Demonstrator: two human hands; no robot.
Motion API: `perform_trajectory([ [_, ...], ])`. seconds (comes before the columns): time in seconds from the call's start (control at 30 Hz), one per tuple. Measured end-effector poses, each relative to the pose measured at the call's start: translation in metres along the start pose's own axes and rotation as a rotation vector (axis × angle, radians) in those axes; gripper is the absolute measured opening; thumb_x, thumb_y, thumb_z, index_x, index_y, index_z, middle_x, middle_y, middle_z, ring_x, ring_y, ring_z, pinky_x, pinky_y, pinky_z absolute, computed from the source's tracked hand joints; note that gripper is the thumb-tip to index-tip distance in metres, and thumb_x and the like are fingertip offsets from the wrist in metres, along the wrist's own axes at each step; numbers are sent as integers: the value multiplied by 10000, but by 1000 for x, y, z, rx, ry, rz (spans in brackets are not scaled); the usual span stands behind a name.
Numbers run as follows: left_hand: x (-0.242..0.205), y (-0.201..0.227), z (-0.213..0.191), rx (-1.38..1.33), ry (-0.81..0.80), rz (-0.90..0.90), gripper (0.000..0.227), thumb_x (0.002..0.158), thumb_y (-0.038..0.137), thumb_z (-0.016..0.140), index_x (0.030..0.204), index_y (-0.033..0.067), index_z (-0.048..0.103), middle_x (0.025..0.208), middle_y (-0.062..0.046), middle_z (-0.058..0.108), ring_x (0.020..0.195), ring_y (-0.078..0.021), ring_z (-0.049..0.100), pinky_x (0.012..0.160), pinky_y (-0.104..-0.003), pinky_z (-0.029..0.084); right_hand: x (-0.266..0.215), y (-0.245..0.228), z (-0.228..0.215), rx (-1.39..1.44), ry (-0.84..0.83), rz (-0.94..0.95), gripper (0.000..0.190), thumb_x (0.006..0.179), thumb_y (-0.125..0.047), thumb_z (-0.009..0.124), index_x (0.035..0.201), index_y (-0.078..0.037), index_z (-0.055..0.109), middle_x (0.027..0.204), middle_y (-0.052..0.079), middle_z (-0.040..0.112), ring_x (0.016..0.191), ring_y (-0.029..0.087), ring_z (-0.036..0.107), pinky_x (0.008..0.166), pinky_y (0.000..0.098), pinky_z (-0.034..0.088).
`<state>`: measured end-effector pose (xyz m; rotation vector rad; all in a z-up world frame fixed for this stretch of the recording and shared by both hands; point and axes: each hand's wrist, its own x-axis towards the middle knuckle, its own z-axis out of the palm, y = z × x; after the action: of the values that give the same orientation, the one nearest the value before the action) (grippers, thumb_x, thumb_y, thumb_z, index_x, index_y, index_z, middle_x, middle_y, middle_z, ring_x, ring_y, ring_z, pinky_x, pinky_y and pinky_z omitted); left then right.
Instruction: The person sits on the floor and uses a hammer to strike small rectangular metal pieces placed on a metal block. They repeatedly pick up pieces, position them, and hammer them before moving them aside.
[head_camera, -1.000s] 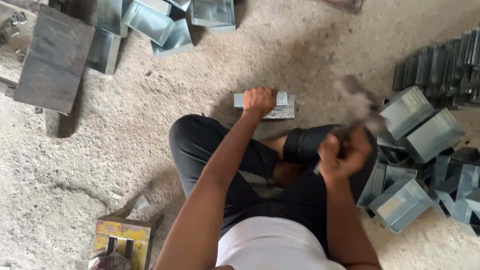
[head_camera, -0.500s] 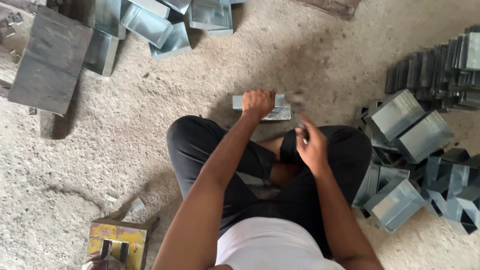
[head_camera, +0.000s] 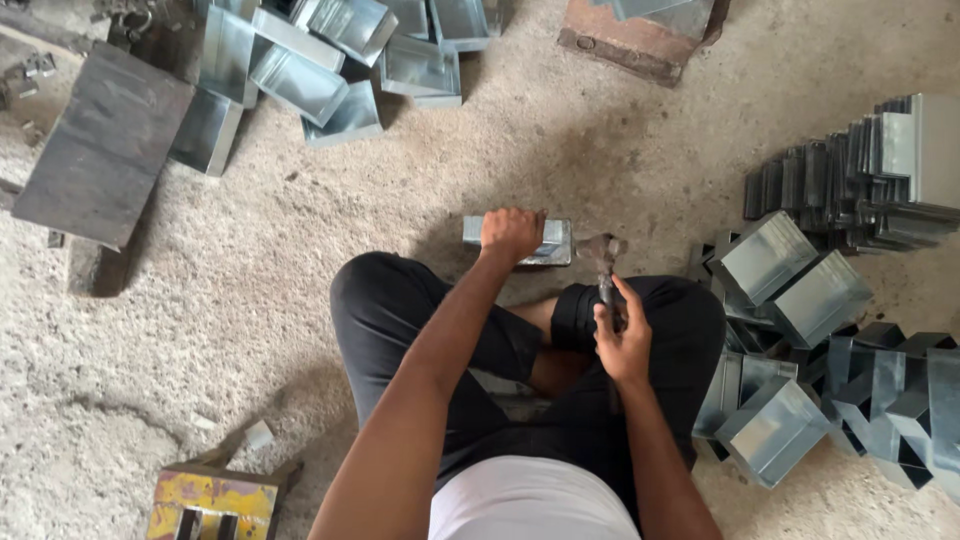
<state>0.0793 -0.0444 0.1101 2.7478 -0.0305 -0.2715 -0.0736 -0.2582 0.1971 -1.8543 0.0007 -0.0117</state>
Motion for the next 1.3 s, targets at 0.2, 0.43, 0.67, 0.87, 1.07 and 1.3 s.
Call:
perform_trajectory([
  [0.2, 2, 2, -3, -3, 0, 14, 553, 1048, 470, 386, 924, 123, 799, 949, -154, 768, 907, -350, 746, 805, -495, 560, 0, -17, -5, 13, 42, -174, 541, 1037, -148, 680, 1530, -51, 480, 842, 15, 636, 635, 51, 572, 539, 218, 465],
  [0.43, -1, 3, -2, 2, -8, -1, 542, 1048, 458, 383, 928, 131, 799, 946, -155, 768, 907, -354, 746, 798, -491, 564, 34, -1, -6, -231, 113, -503, 405, 1074, -147, 676, 1439, -18, 554, 972, 102, 687, 816, 144, 641, 710, 290, 524],
  [0.67, 4, 3, -7, 10, -31, -2, 522, 1023, 458, 391, 964, 131, 794, 975, -171, 764, 925, -363, 740, 810, -509, 555, 51, 3, -10, -311, 48, -235, 458, 1020, -187, 732, 1431, -17, 621, 928, 158, 717, 783, 248, 680, 709, 332, 545],
  [0.87, -2, 5, -3, 0, -31, -16, 548, 1052, 456, 384, 955, 107, 796, 989, -164, 770, 940, -353, 748, 827, -493, 568, 38, -13, -4, -289, 93, -390, 412, 1040, -148, 697, 1424, -30, 603, 1143, 238, 707, 995, 340, 701, 826, 376, 564],
  [1.07, 16, -2, 1, 39, 10, -34, 516, 1016, 451, 409, 947, 125, 803, 991, -160, 770, 954, -350, 748, 824, -501, 568, 65, 18, -6, -373, -14, -455, 397, 1021, -139, 705, 1404, -79, 624, 1159, 225, 729, 984, 305, 740, 806, 376, 583],
  [1.3, 14, -1, 17, 51, -55, -84, 580, 1004, 565, 410, 1082, 119, 773, 1155, -144, 748, 1112, -333, 690, 936, -522, 498, 32, 111, 2, 325, 79, 363, 450, 954, -131, 665, 1367, -204, 504, 662, 19, 501, 397, 110, 417, 321, 285, 285],
])
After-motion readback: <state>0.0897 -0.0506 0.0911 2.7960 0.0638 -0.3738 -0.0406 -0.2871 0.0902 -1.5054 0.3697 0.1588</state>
